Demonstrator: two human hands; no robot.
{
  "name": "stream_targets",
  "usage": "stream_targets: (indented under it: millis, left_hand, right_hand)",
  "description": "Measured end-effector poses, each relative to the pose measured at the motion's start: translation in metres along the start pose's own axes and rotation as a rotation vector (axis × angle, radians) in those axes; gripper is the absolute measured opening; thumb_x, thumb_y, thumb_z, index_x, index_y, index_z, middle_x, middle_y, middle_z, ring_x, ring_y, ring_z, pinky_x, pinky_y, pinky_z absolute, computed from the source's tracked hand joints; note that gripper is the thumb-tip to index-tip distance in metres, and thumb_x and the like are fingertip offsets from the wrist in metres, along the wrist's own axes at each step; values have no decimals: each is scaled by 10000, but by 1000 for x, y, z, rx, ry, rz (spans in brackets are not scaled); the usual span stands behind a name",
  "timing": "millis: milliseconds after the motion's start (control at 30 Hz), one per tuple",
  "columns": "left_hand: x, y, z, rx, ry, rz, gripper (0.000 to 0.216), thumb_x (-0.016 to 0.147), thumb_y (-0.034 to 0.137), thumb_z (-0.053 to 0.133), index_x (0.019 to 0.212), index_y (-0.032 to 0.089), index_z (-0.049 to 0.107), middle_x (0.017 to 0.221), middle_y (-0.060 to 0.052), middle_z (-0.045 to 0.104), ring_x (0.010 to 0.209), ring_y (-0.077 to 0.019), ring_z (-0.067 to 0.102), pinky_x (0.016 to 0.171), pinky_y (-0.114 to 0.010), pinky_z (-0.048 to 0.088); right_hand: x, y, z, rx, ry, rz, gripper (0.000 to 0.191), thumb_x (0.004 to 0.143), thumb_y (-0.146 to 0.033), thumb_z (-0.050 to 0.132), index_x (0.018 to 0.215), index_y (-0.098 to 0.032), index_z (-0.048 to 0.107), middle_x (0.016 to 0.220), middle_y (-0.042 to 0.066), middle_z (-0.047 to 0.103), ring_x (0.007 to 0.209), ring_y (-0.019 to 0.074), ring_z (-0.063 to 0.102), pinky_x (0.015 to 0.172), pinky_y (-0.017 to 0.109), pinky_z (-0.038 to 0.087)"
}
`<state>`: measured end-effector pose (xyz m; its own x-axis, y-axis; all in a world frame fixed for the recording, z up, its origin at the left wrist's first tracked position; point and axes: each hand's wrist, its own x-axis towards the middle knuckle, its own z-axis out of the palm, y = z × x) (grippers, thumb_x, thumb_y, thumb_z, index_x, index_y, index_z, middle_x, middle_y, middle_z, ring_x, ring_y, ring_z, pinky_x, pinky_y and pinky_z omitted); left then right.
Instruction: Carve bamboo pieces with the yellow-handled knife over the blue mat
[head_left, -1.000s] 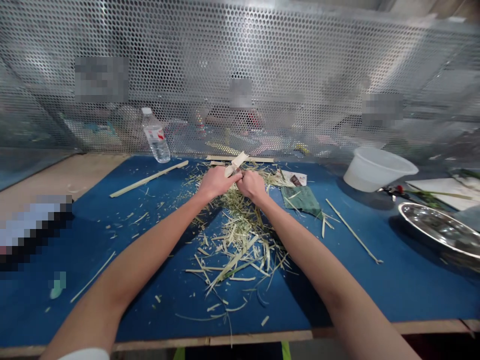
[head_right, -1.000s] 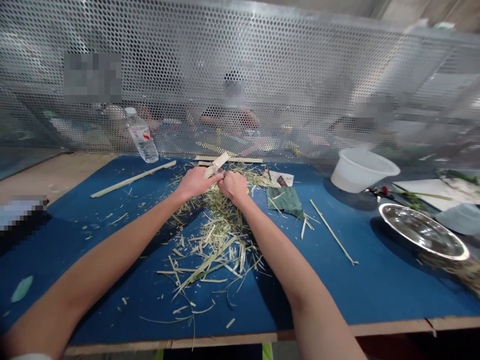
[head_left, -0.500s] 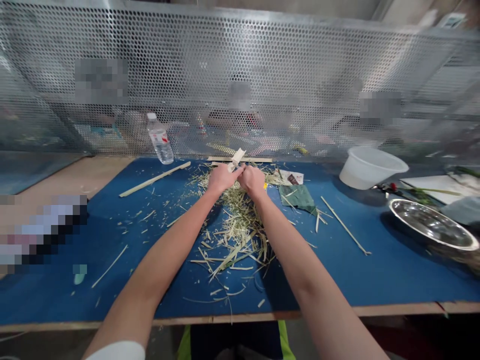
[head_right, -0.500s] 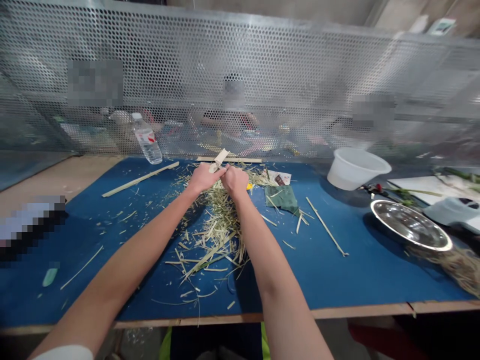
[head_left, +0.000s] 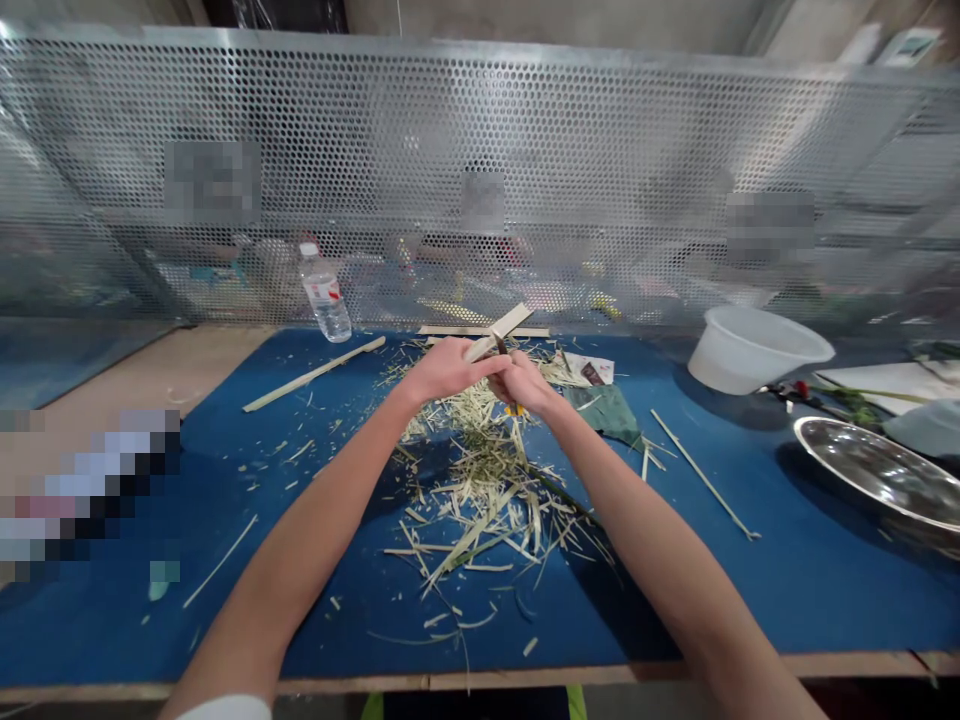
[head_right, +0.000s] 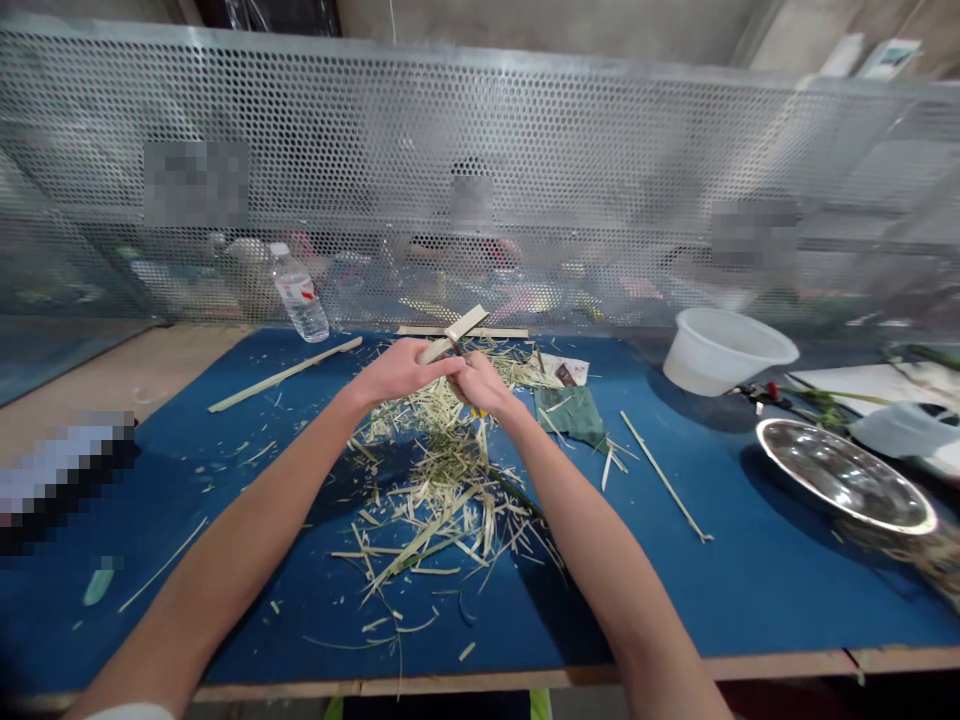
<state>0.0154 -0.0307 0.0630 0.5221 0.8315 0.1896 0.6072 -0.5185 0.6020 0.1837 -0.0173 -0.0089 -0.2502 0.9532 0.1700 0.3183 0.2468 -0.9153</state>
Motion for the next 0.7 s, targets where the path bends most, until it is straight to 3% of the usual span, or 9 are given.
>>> stream_targets:
  millis: [167, 267, 400, 467, 533, 633, 700]
  left_hand:
    - [-1, -9, -2, 6, -81, -22, 327, 815, 502, 547, 689, 210, 621, 617, -34, 556, 554, -138, 467, 513, -326, 351]
    - [-1, -17, -3, -19, -88, -70, 330, 822, 501, 530, 783, 197, 652, 654, -51, 583, 563, -152, 485, 525, -334, 369]
    - [3, -38, -7, -8, -87, -159, 389, 855, 463, 498, 1065, 165, 632, 807, -98, 672, 637, -173, 567, 573, -317, 430]
    - [6, -53, -6, 77, -27, -195, 392, 882, 402, 464, 1178, 175, 587, 938, -126, 703, 762, -204, 624, 659, -321, 464]
    - [9, -68, -1, 201, 12, -229, 385, 907, 384, 441, 1213, 185, 564, 1084, -158, 702, 909, -245, 648, 755, -341, 475]
    - [9, -81, 14, 376, -60, -309, 412, 948, 421, 381, 1246, 183, 536, 1132, -183, 702, 996, -300, 663, 789, -367, 478]
    - [6, -83, 25, 481, -130, -317, 430, 972, 447, 322, 1252, 197, 533, 1157, -187, 700, 1034, -317, 665, 802, -373, 479]
  right_hand:
    - [0, 9, 23, 273, 17, -5, 292, 774, -347, 434, 534, -266, 288, 410, -77, 294, 369, 83, 267, 397, 234, 227]
    - [4, 13, 32, 247, 134, 34, 304, 784, -382, 470, 549, -261, 318, 402, -76, 334, 366, 84, 315, 399, 233, 256]
    - [1, 17, 33, 214, 347, 14, 300, 799, -491, 553, 710, -250, 398, 485, -87, 426, 423, 106, 433, 449, 233, 356]
    - [-4, 23, 33, 155, 404, 5, 319, 793, -526, 575, 820, -249, 419, 552, -92, 459, 473, 118, 482, 495, 240, 402]
    - [-9, 29, 34, 45, 372, 26, 352, 776, -512, 595, 941, -240, 445, 636, -83, 511, 539, 131, 521, 556, 254, 438]
    - [-11, 34, 34, -212, 228, 49, 406, 770, -452, 606, 1080, -209, 506, 804, -20, 620, 677, 157, 574, 672, 287, 461]
    - [-9, 29, 29, -384, 250, 18, 327, 809, -411, 567, 1051, -192, 575, 923, 39, 661, 791, 180, 595, 757, 307, 453]
